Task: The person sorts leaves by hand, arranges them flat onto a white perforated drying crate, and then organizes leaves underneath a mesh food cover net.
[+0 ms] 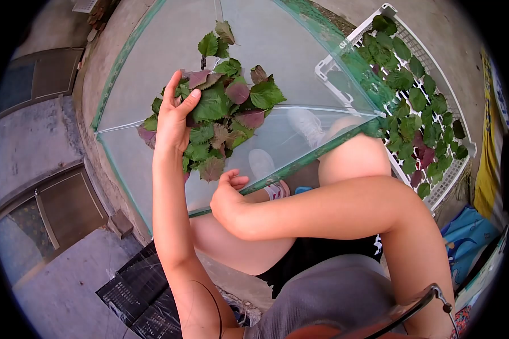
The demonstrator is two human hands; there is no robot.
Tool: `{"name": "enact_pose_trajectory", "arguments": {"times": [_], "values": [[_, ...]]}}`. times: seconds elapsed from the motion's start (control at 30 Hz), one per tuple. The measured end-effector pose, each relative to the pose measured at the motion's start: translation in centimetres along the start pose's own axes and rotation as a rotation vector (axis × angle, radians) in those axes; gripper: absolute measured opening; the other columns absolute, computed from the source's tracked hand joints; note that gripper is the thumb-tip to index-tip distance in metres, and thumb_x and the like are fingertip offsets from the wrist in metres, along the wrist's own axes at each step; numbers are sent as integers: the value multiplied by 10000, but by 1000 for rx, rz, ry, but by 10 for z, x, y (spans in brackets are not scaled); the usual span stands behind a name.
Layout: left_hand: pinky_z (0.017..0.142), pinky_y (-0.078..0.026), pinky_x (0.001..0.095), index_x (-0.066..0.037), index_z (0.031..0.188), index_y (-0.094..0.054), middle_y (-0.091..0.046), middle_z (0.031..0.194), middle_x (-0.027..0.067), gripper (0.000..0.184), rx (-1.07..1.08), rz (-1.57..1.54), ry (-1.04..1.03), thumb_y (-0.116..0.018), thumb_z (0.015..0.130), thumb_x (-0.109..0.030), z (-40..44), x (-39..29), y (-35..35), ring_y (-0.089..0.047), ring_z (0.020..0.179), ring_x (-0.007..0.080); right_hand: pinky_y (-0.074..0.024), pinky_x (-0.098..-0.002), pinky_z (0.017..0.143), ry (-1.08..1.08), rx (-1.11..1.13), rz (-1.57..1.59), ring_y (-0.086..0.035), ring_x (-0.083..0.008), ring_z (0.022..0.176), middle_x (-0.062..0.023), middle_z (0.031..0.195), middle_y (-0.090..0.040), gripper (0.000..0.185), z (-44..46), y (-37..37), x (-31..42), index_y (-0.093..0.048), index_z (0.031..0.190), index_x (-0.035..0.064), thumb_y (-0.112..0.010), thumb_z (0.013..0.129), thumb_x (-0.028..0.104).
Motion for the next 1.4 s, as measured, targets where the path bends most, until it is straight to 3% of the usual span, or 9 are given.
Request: {"name": "enact_pose_trajectory", "arguments": {"times": [0.33,0.5,0.57,0.7,0.97,1.07,1.17,1.23,1.4], "values": [[896,-475,360,53,1295,-398,-530,1217,147,442,-15,-104,105,-462,947,-212,9,28,26,-563,1062,222,-447,-534,738,45,-23,29,-592,-359,697,-216,850,-630,298,-7,3,-3,-651,925,-14,-586,724,196],[1055,-324,392,95,1337,-295,-297,1411,218,526,414,-555,-90,-473,922,-173,0,0,-6,-369,1269,278,-447,-531,743,53,-18,32,-592,-356,699,-215,854,-630,298,-5,3,-1,-648,926,-19,-584,726,193],[994,-358,336,13,1387,-275,-269,1446,167,556,336,-239,-66,-500,917,-182,0,2,-10,-391,1255,246,-457,-530,703,14,-3,-2,-598,-357,701,-220,886,-614,383,-1,1,1,-653,989,36,-643,688,273],[806,-461,268,-46,1276,-486,-551,1190,109,425,1,605,-36,-569,880,-175,29,54,9,-585,927,149,-457,-530,703,13,-2,1,-596,-360,696,-217,867,-615,366,-2,2,-2,-653,981,33,-633,694,258],[574,-480,243,41,1085,-585,-650,894,90,420,-211,520,365,-687,792,-242,49,121,22,-601,709,106,-444,-541,741,24,-33,37,-586,-364,693,-220,853,-625,295,-4,2,-1,-650,919,-35,-566,720,166],[555,-420,222,-6,947,-605,-618,788,9,295,-194,452,305,-700,787,-235,47,113,23,-554,666,86,-443,-542,740,32,-13,39,-586,-365,693,-223,854,-625,297,-3,2,-3,-651,926,-34,-569,722,167],[527,-391,202,-76,844,-604,-584,702,-37,155,-199,888,-119,-711,777,-166,28,63,18,-517,596,56,-440,-545,745,26,-21,45,-588,-365,701,-224,856,-626,298,-5,3,-4,-651,931,-32,-570,727,170],[504,-398,210,-54,850,-611,-591,692,-26,147,-135,365,104,-705,784,-146,11,48,19,-534,587,58,-438,-546,750,12,-33,65,-590,-366,707,-224,858,-626,298,-5,2,-5,-651,935,-29,-574,729,172],[523,-397,191,-58,864,-572,-577,694,-27,127,-159,208,53,-678,808,-100,-24,31,38,-524,584,55,-428,-550,766,0,-30,112,-595,-366,737,-224,880,-627,304,-4,4,-9,-651,955,-18,-593,730,179]]}}
Point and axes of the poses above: each hand's wrist, its own z-axis towards the middle knuckle, its own y-axis out of the back of the hand, x = y × z, the point moved 5 cm from there along z, towards the middle knuckle
